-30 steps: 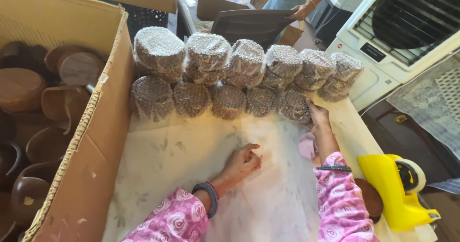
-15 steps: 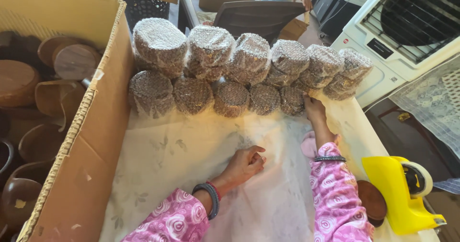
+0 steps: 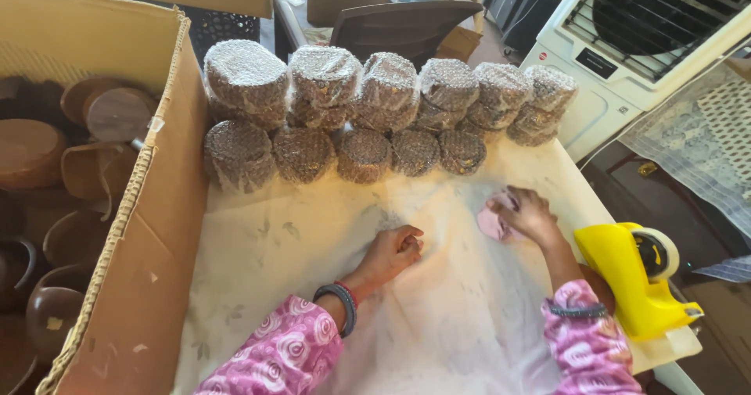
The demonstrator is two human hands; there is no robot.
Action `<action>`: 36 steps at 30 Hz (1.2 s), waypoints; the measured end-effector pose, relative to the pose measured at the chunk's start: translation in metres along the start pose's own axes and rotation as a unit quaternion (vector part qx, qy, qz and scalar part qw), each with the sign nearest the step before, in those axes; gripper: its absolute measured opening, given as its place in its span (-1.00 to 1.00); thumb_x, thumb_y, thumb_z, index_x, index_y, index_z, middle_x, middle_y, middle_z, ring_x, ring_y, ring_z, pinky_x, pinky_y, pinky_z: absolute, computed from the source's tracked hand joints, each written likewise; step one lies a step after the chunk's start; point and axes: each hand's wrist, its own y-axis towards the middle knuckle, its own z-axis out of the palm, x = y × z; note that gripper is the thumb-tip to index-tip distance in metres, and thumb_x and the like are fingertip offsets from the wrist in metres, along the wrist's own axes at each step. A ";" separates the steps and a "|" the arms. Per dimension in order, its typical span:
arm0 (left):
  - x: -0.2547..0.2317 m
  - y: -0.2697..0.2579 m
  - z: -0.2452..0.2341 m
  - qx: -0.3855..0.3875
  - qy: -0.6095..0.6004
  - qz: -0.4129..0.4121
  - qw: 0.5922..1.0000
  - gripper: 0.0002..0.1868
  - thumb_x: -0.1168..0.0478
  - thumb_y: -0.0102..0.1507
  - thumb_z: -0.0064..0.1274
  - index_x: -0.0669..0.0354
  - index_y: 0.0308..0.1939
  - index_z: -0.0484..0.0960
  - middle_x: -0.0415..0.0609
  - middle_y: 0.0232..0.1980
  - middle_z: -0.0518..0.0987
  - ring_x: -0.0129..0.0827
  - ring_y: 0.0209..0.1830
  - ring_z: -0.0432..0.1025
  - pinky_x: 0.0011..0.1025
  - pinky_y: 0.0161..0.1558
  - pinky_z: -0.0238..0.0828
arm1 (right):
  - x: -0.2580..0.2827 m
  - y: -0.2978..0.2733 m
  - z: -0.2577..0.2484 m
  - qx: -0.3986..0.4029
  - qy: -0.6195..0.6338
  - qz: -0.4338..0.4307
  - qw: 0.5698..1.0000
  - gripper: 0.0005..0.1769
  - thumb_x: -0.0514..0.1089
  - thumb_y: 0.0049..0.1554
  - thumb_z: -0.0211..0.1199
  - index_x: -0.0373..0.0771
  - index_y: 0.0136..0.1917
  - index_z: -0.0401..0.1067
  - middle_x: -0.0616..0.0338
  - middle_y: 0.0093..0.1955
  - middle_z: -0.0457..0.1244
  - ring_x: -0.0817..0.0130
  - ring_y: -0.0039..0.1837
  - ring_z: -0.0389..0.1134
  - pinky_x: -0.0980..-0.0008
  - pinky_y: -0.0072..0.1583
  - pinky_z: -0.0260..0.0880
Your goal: The person wraps individual clay pots in bubble wrap and secures them with tape. They then place the wrapped items into a box and use a pink cloth to wipe other unwrapped clay pots.
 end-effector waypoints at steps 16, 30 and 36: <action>-0.070 -0.077 0.030 0.173 0.350 0.290 0.874 -0.65 -0.03 0.15 0.27 0.06 -0.11 0.67 -0.12 0.15 0.61 -0.17 0.25 0.42 -0.18 0.28 0.31 | 0.107 -0.161 -0.029 -0.098 0.008 -0.140 0.985 -0.47 -0.05 0.02 0.28 0.03 0.29 0.47 0.25 0.30 0.28 0.14 0.33 0.23 0.10 0.28 0.29; -0.072 -0.086 0.033 0.187 0.370 0.310 0.856 -0.45 -0.16 0.14 0.26 0.12 0.04 0.65 -0.11 0.28 0.56 -0.17 0.37 0.36 -0.17 0.39 0.23 | 0.097 -0.191 -0.116 0.146 -0.050 -0.117 0.981 -0.47 -0.03 0.05 0.26 0.25 0.31 0.53 0.41 0.34 0.26 0.38 0.33 0.26 0.34 0.29 0.35; -0.078 -0.091 0.035 0.176 0.392 0.310 0.848 -0.41 -0.15 0.14 0.25 0.15 0.09 0.64 -0.09 0.30 0.55 -0.16 0.40 0.35 -0.16 0.41 0.21 | 0.123 -0.101 -0.080 -0.032 0.110 -0.251 0.961 -0.58 -0.07 -0.01 0.28 -0.03 0.15 0.58 0.23 0.24 0.37 0.22 0.28 0.33 0.26 0.28 0.39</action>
